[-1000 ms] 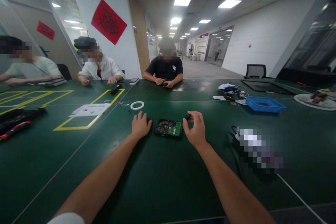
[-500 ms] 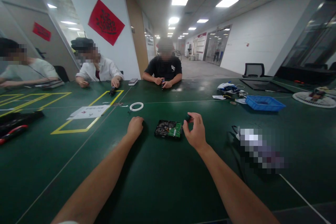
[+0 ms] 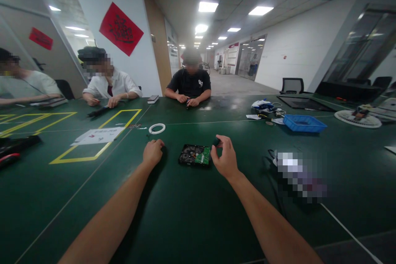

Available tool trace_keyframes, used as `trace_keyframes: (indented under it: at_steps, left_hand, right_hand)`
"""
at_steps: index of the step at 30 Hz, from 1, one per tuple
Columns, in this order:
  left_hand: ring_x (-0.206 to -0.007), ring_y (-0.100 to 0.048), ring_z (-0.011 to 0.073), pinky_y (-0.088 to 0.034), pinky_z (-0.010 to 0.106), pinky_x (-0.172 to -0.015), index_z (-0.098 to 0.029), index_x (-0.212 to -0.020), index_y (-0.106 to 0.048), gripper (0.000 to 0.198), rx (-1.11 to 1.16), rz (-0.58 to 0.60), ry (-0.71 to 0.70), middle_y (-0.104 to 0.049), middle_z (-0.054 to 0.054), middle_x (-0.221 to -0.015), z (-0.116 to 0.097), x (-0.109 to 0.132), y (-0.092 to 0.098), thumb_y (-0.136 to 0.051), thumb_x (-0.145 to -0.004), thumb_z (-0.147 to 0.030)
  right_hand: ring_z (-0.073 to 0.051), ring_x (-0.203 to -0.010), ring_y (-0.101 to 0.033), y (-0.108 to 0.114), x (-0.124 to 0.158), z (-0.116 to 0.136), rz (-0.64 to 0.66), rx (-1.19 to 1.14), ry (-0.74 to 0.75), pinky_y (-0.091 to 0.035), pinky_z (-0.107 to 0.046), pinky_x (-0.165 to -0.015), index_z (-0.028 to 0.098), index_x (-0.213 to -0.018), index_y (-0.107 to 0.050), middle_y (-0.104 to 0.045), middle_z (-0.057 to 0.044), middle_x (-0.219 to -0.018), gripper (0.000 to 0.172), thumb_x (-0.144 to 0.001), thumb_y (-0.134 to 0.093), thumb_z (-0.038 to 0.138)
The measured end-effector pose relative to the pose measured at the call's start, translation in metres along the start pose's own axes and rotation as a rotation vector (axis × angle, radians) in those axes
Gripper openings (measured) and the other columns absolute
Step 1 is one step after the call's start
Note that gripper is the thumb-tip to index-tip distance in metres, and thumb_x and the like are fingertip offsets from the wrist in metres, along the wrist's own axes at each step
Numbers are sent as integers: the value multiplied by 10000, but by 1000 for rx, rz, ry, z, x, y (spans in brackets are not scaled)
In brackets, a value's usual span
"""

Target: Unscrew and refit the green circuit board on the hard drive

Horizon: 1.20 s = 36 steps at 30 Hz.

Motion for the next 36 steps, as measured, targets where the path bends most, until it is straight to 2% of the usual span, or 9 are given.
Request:
trace_keyframes:
  at_steps: [4, 6, 11, 15, 19, 22, 25, 30, 36]
  left_hand:
    - [-942, -636, 244, -493, 331, -831, -202, -1113, -678, 315, 68, -44, 1, -631, 114, -1063, -11, 1, 1, -445, -916, -124]
    - [-917, -643, 228, -500, 321, -830, -199, -1094, -684, 309, 159, -85, -33, -634, 103, -1068, -21, 0, 5, -447, -910, -123]
    - [-944, -650, 227, -498, 335, -890, -207, -954, -720, 230, 345, -200, -147, -690, 75, -1020, -50, -1, 32, -500, -897, -171]
    - [-894, -657, 210, -499, 321, -848, -212, -908, -719, 179, 448, -120, -243, -717, 46, -967, -83, 7, 50, -548, -872, -176]
    - [-849, -644, 178, -484, 289, -786, -215, -903, -706, 163, 563, 35, -372, -707, 14, -908, -126, 29, 57, -563, -871, -143]
    - [-850, -635, 165, -473, 279, -776, -214, -915, -695, 168, 607, 90, -487, -697, 11, -908, -152, 49, 55, -557, -896, -120]
    - [-886, -633, 173, -477, 294, -811, -212, -936, -694, 185, 601, 68, -570, -696, 31, -959, -168, 66, 44, -546, -919, -102]
    - [-929, -636, 219, -462, 355, -835, -215, -971, -712, 119, 489, -56, -610, -709, 71, -956, -179, 81, 20, -608, -931, -176]
    - [-905, -637, 226, -441, 361, -799, -220, -967, -726, 114, 427, -83, -594, -719, 67, -938, -182, 82, 14, -626, -946, -271]
  right_hand:
    - [-223, -908, -633, 0, 1, -2, 2, 14, -3, -613, -447, -794, 222, -1348, -441, -536, -144, -1264, 414, -950, -554, 248]
    - [-216, -879, -637, 0, 1, -2, -10, 17, -7, -620, -442, -770, 226, -1353, -439, -540, -143, -1262, 418, -951, -553, 255]
    - [-225, -914, -645, -1, 1, -3, -49, 22, 1, -627, -432, -766, 235, -1354, -441, -554, -135, -1244, 427, -943, -556, 253]
    - [-229, -930, -648, -2, 1, -4, -50, 31, -10, -625, -430, -773, 234, -1357, -446, -554, -133, -1243, 438, -936, -567, 254]
    - [-219, -914, -643, -1, 0, -3, -42, 22, -18, -624, -414, -765, 225, -1353, -451, -549, -134, -1247, 432, -938, -566, 254]
    - [-219, -920, -638, 0, 0, -3, -41, 20, -15, -624, -411, -762, 224, -1350, -451, -550, -133, -1243, 426, -940, -563, 256]
    - [-233, -968, -632, -1, 0, -1, -32, 9, -8, -624, -414, -783, 224, -1349, -449, -550, -136, -1245, 431, -936, -570, 257]
    - [-252, -1022, -627, -1, 0, 1, -32, -3, -3, -628, -419, -778, 231, -1357, -443, -549, -145, -1247, 427, -944, -546, 255]
    - [-256, -1069, -616, -1, 1, 0, -15, -2, 2, -626, -420, -805, 229, -1367, -435, -542, -147, -1261, 442, -940, -546, 243]
Point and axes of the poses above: each hand's wrist, its own x-axis away from the middle knuckle, its own y-axis out of the back of the hand, z = x × y, the point moved 2 cm from there along -x, towards the middle knuckle
